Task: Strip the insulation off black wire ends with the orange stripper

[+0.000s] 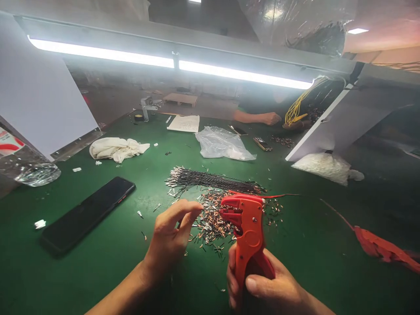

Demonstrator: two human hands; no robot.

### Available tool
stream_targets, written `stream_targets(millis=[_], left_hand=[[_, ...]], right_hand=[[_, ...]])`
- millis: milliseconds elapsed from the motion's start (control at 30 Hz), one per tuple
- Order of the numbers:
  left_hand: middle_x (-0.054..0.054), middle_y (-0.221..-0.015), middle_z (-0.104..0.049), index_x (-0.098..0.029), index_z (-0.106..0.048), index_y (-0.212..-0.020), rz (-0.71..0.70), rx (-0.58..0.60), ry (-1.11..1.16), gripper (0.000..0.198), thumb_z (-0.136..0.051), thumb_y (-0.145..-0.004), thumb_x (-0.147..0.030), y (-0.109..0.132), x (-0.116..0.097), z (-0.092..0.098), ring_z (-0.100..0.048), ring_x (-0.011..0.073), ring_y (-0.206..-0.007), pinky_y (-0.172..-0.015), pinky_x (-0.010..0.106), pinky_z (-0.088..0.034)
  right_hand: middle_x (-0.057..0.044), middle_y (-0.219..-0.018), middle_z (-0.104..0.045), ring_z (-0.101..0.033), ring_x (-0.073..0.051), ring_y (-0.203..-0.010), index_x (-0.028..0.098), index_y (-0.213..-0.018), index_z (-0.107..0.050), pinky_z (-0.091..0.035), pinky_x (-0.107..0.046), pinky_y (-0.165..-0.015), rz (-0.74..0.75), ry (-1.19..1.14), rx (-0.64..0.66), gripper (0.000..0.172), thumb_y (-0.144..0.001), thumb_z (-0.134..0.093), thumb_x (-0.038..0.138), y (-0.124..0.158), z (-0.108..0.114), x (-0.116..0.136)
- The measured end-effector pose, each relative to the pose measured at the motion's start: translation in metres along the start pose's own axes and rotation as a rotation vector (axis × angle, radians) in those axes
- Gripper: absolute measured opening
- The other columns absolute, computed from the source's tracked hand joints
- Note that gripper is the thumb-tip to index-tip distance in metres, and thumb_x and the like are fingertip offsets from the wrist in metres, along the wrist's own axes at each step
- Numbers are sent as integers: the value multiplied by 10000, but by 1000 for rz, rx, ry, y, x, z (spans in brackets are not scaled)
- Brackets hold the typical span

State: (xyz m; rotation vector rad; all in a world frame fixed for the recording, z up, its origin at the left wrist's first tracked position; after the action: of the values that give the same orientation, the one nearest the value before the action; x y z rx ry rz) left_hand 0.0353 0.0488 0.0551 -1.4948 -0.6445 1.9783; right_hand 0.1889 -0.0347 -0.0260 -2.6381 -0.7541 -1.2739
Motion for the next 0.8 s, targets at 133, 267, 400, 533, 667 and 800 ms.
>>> stream_targets(millis=[133, 267, 400, 533, 667, 800], left_hand=[[-13, -729, -659, -204, -661, -884, -5, 40, 35, 171, -570, -861, -61, 0, -1, -4, -576, 83, -619, -553, 198, -489], [-17, -708, -629, -202, -645, -871, 15, 63, 102, 175, -556, -864, -52, -2, 0, -5, -544, 76, -591, -512, 188, -458], [-17, -679, -607, -199, -645, -858, 23, 86, 110, 165, -558, -862, -60, -3, 0, -6, -532, 83, -577, -512, 208, -458], [-13, -690, -616, -206, -644, -864, 7, 99, 140, 177, -550, -861, -56, -3, 0, -7, -540, 87, -589, -512, 208, -462], [-3, -703, -643, -208, -647, -857, 28, 94, 132, 172, -552, -860, -65, -5, 0, -6, -559, 94, -602, -518, 217, -473], [-4, -695, -639, -202, -649, -850, 19, 103, 143, 172, -553, -859, -59, -5, -1, -6, -569, 95, -606, -511, 213, -471]], right_hand=[[-49, -785, -609, -596, -131, -672, 119, -972, -567, -471, -276, -650, -19, 19, 52, 328, -798, -744, 333, 0, -3, -5], [-35, -737, -586, -542, -105, -624, 122, -931, -578, -455, -241, -610, -28, 89, 94, 315, -804, -726, 368, 1, -2, -8], [-28, -689, -570, -531, -106, -589, 130, -911, -584, -452, -230, -571, -12, 100, 105, 327, -791, -723, 400, 1, -2, -9], [-14, -659, -545, -505, -94, -555, 133, -875, -579, -444, -226, -550, -12, 66, 97, 320, -796, -717, 411, 0, -4, -8], [-8, -652, -542, -505, -95, -556, 134, -861, -576, -437, -230, -555, -41, 76, 89, 315, -805, -717, 410, 1, -5, -6], [6, -627, -520, -466, -77, -530, 130, -824, -566, -415, -212, -529, -51, 101, 74, 309, -813, -714, 401, 2, -5, -3]])
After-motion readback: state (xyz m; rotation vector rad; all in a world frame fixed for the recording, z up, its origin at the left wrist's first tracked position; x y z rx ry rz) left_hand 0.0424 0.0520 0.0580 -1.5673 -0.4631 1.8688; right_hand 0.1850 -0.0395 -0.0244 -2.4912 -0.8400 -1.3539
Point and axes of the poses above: each hand's wrist, its own y-axis away from the middle knuckle, its own z-axis out of the back of the hand, x = y × z, the point moved 8 cm from there along -y, towards the middle knuckle
